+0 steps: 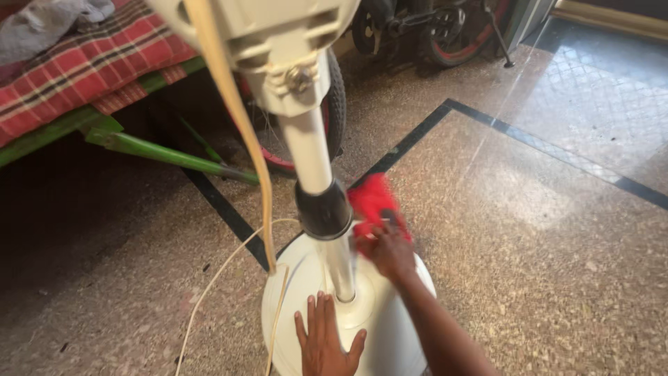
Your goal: The person wipes the exterior of a standing electric fan using a red cloth. They clean the control panel, the pole, the base, and the rear motor housing, then wipe the front grill and cage. The person also uses a small yellow tool to scrape or clean the grill area.
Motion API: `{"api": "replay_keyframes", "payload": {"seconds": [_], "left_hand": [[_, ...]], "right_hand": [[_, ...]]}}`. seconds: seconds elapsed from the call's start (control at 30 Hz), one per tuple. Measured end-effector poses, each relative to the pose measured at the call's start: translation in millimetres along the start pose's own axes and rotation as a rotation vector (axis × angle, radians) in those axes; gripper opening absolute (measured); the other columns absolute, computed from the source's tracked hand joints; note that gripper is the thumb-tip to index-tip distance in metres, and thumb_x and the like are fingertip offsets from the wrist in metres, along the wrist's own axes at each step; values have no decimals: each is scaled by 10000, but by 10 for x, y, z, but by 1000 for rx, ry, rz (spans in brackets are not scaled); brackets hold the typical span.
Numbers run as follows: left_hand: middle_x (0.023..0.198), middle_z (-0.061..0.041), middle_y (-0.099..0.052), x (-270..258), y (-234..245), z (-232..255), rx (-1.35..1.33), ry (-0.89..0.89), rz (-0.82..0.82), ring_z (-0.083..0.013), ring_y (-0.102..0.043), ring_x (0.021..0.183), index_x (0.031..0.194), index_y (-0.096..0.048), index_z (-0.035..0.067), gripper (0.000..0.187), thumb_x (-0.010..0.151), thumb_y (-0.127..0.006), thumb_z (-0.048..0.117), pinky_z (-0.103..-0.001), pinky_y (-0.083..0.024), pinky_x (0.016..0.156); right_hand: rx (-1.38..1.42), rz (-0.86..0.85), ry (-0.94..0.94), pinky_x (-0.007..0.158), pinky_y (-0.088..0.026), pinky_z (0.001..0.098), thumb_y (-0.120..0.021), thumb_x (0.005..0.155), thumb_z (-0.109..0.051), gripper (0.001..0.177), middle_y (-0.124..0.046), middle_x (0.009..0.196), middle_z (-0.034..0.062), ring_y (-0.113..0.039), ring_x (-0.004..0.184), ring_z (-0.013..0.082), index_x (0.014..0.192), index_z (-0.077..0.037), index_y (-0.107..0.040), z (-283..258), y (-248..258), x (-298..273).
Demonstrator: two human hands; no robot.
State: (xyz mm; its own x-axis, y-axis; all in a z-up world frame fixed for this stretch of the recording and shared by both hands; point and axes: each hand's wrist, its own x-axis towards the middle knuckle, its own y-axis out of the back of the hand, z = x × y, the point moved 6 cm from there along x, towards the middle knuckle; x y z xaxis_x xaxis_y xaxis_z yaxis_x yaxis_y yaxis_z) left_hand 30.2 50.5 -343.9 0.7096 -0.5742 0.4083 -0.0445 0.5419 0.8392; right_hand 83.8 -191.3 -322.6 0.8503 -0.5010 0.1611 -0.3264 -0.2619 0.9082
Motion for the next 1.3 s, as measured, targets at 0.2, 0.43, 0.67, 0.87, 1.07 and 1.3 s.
{"api": "replay_keyframes", "payload": {"seconds": [0.2, 0.43, 0.67, 0.87, 1.07, 1.3], "left_hand": [[1558, -259, -319, 30, 103, 49, 14, -9, -60, -395, -182, 1497, 1491, -308, -72, 836, 919, -539, 491, -624, -44, 1174], [1598, -202, -304, 121, 93, 9, 69, -4, -70, -362, -167, 1523, 1525, -309, -17, 658, 994, -413, 356, -583, -41, 1209], [1605, -220, -308, 182, 91, -43, -22, 13, -1, -372, -200, 1529, 1530, -315, -27, 654, 1016, -412, 365, -556, -69, 1233], [1578, -243, -393, 148, 59, -251, -352, 136, 138, -377, -282, 1526, 1539, -364, -17, 619, 1029, -419, 329, -499, -144, 1266], [1552, -180, -495, 189, -18, -619, -567, 234, -110, -336, -355, 1539, 1513, -474, 70, 544, 1058, -374, 351, -443, -140, 1298], [1593, -213, -363, 227, 224, -482, -396, 115, -262, -371, -248, 1524, 1534, -340, 10, 815, 914, -639, 448, -462, -153, 1239]], "right_hand": [[-226, 201, -134, 1094, -495, 493, -564, 1024, -516, 583, -494, 1477, 220, -494, 1375, 453, 1452, -120, -545, 287, 86, -717], [-201, -297, 372, 830, -611, 444, -595, 859, -474, 696, -324, 1643, 125, -304, 1482, 400, 1503, -245, -465, -20, 272, -1537], [-102, 53, -59, 870, -613, 476, -597, 965, -456, 562, -432, 1567, 114, -417, 1434, 368, 1458, -200, -512, -10, 377, -1073], [-57, -92, 108, 844, -570, 537, -670, 877, -462, 764, -341, 1592, 309, -399, 1357, 604, 1493, -50, -480, -296, 77, -1545], [-130, -101, 611, 926, -538, 529, -741, 877, -496, 653, -488, 1463, 246, -537, 1251, 509, 1334, -58, -579, -938, -278, -1983], [-29, -21, 657, 1009, -563, 464, -768, 793, -511, 706, -599, 1365, 20, -571, 1233, 285, 1404, -202, -599, -616, -10, -1725]]}}
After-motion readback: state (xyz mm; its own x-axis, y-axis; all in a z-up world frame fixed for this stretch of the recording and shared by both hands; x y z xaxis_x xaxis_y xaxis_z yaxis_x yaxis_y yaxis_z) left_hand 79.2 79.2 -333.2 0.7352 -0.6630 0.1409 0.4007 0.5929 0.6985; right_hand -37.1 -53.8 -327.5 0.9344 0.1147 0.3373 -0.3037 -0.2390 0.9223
